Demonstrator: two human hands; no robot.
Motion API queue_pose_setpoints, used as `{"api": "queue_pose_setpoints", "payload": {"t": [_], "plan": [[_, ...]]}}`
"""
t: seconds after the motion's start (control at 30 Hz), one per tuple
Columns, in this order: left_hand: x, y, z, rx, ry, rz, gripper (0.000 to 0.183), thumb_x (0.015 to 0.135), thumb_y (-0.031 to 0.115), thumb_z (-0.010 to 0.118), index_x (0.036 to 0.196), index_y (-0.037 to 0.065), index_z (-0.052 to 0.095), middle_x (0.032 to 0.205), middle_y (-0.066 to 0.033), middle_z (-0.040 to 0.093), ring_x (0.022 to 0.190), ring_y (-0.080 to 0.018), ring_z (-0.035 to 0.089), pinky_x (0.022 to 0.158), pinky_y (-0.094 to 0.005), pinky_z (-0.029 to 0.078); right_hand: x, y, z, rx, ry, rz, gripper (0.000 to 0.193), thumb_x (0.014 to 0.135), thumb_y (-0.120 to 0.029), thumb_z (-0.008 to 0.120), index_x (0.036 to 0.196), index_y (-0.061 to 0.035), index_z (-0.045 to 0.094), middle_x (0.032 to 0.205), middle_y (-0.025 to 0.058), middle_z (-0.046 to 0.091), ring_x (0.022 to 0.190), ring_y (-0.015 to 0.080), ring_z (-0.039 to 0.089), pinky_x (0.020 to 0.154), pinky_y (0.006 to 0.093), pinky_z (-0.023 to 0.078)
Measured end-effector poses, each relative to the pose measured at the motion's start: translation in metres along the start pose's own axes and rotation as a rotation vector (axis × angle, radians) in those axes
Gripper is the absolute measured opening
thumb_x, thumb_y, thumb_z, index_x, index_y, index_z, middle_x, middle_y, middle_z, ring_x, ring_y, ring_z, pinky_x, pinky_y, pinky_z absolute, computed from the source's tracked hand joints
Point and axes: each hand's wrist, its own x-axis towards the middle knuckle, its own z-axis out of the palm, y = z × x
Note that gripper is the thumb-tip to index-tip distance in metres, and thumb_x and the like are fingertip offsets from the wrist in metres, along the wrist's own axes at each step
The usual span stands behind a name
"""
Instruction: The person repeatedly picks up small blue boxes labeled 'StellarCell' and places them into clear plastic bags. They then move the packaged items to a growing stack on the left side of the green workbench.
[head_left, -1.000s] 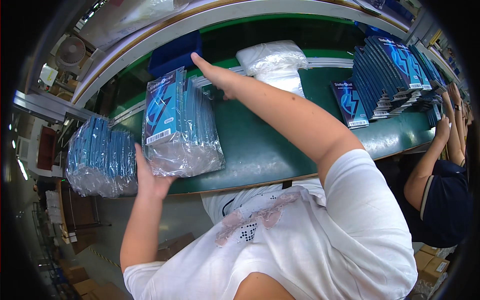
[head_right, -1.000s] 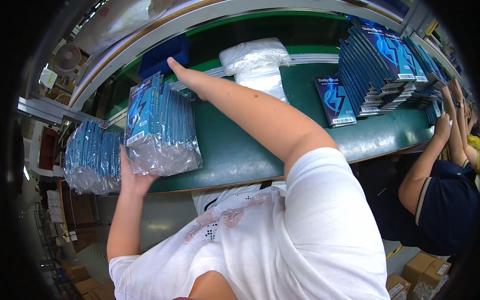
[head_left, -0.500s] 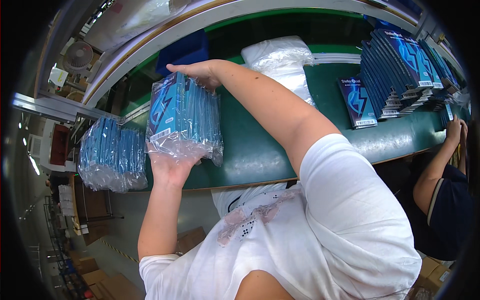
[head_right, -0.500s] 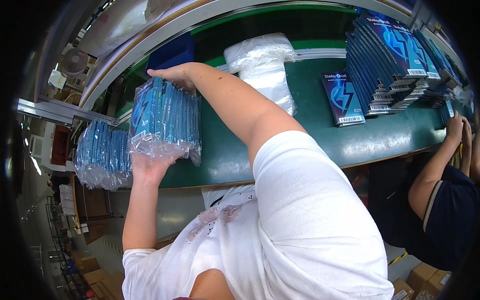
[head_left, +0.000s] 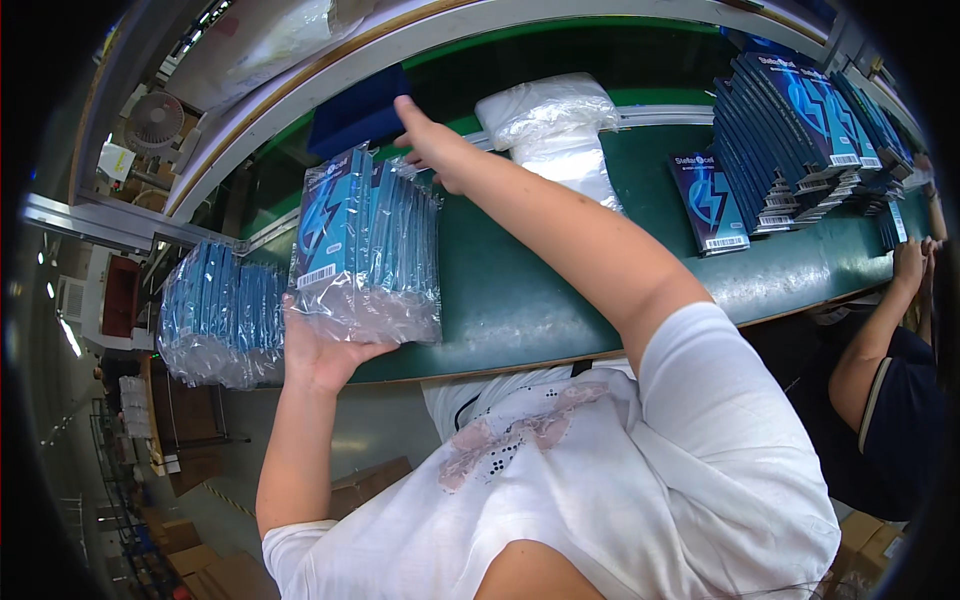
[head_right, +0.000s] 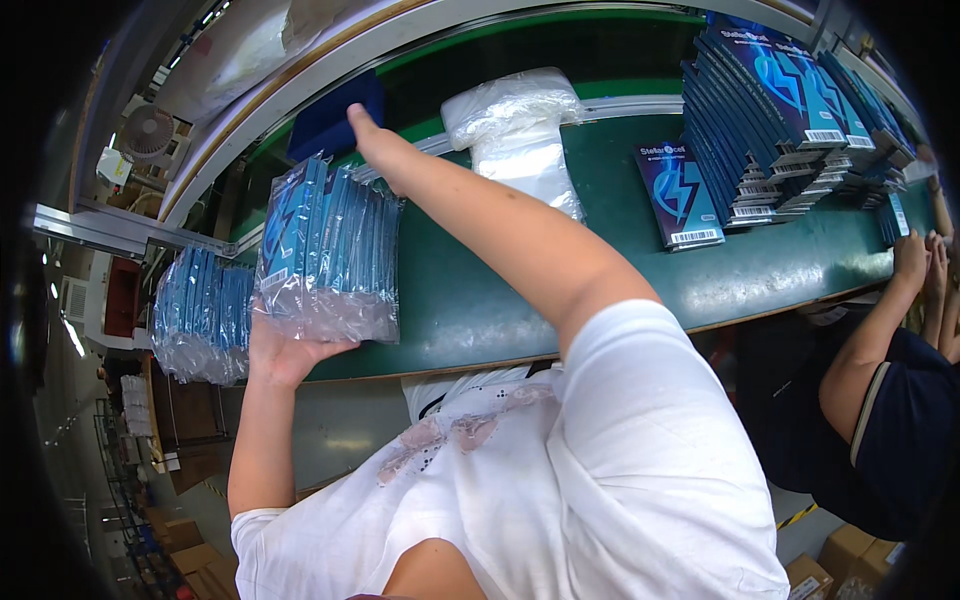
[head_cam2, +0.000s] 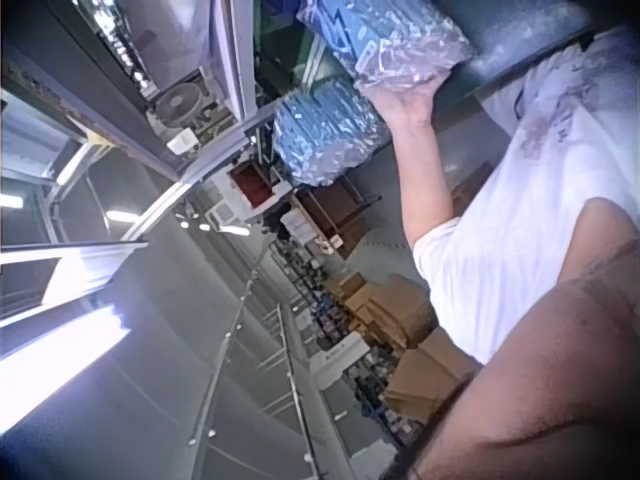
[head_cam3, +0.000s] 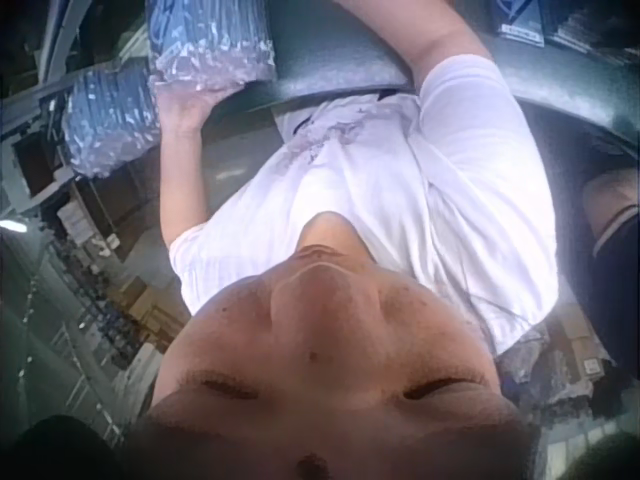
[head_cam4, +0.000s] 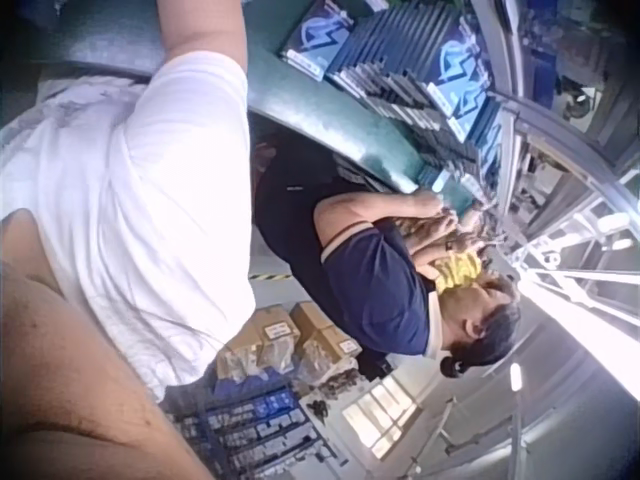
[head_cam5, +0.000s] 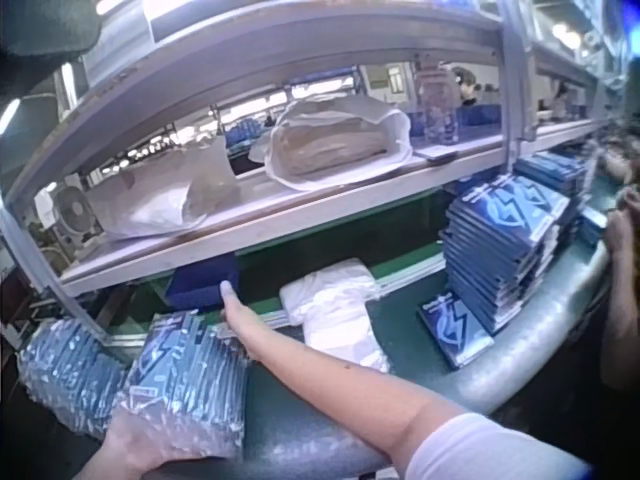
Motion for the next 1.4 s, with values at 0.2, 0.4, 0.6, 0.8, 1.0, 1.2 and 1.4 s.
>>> {"api": "queue_pose_setpoints", "payload": {"t": [0.2,0.4,0.6,0.8,1.0,1.2,1.4], "plan": [[0.030,0.048,-0.033,0.242,-0.134,0.287,0.070,0.092,0.058,0.032,0.135,0.003,0.038,0.130,-0.0182,0.049,0.118,-0.0334,0.048,0.101,-0.0484,0.035,-0.079,0.026,0.018,0.254,0.275,-0.250,0.078,0.094,-0.056,0.032,0.126,0.0133,0.043,0.127,0.0260,0.048,0.117,0.0314,0.046,0.100,0.0345,0.033],[0.037,0.059,0.030,0.275,-0.311,0.251,0.049,0.093,0.039,0.048,0.120,-0.002,0.052,0.107,-0.0149,0.063,0.095,-0.0243,0.063,0.085,-0.0354,0.051,-0.073,0.041,0.051,-0.081,0.257,-0.273,0.097,0.087,-0.068,0.029,0.136,0.0154,0.020,0.136,0.0388,0.028,0.131,0.0468,0.026,0.109,0.0416,0.022],[0.060,0.060,0.038,0.398,-0.274,0.311,0.029,0.089,0.020,0.053,0.108,-0.002,0.059,0.097,-0.0140,0.066,0.082,-0.0218,0.066,0.074,-0.0332,0.056,-0.073,0.031,0.073,-0.250,0.345,-0.252,0.099,0.087,-0.067,0.027,0.136,0.0176,0.016,0.141,0.0377,0.019,0.135,0.0443,0.018,0.112,0.0413,0.015],[0.077,0.075,0.014,0.401,-0.404,0.326,0.042,0.092,0.029,0.049,0.116,-0.006,0.053,0.106,-0.0162,0.063,0.093,-0.0232,0.063,0.085,-0.0342,0.051,-0.068,0.032,0.070,-0.271,0.356,-0.305,0.094,0.088,-0.064,0.034,0.136,0.0164,0.019,0.138,0.0384,0.025,0.131,0.0471,0.026,0.107,0.0489,0.024],[0.035,0.066,0.010,0.509,-0.008,0.850,0.065,0.094,0.044,0.045,0.137,-0.003,0.033,0.140,-0.0206,0.039,0.132,-0.0294,0.033,0.107,-0.0412,0.027,-0.126,0.020,-0.019,-0.434,0.248,-0.527,0.088,0.085,-0.056,0.052,0.131,0.0157,0.032,0.133,0.0360,0.035,0.128,0.0428,0.034,0.108,0.0392,0.027],[-0.035,-0.017,0.051,0.951,-0.035,1.913,0.033,0.098,0.018,0.037,0.121,-0.003,0.049,0.122,-0.0210,0.052,0.110,-0.0305,0.053,0.093,-0.0406,0.044,-0.191,0.014,-0.173,-1.284,0.941,-0.290,0.066,0.081,-0.041,0.065,0.125,0.0049,0.048,0.130,0.0253,0.045,0.120,0.0395,0.042,0.099,0.0439,0.036],[0.018,-0.108,0.101,1.293,-0.556,1.534,0.031,0.080,0.006,0.061,0.110,0.000,0.060,0.118,-0.0175,0.054,0.109,-0.0327,0.052,0.094,-0.0391,0.040,-0.206,0.074,-0.198,-1.655,0.768,-0.399,0.067,0.073,-0.026,0.069,0.127,0.0054,0.044,0.130,0.0268,0.042,0.120,0.0414,0.042,0.098,0.0476,0.036]]}}
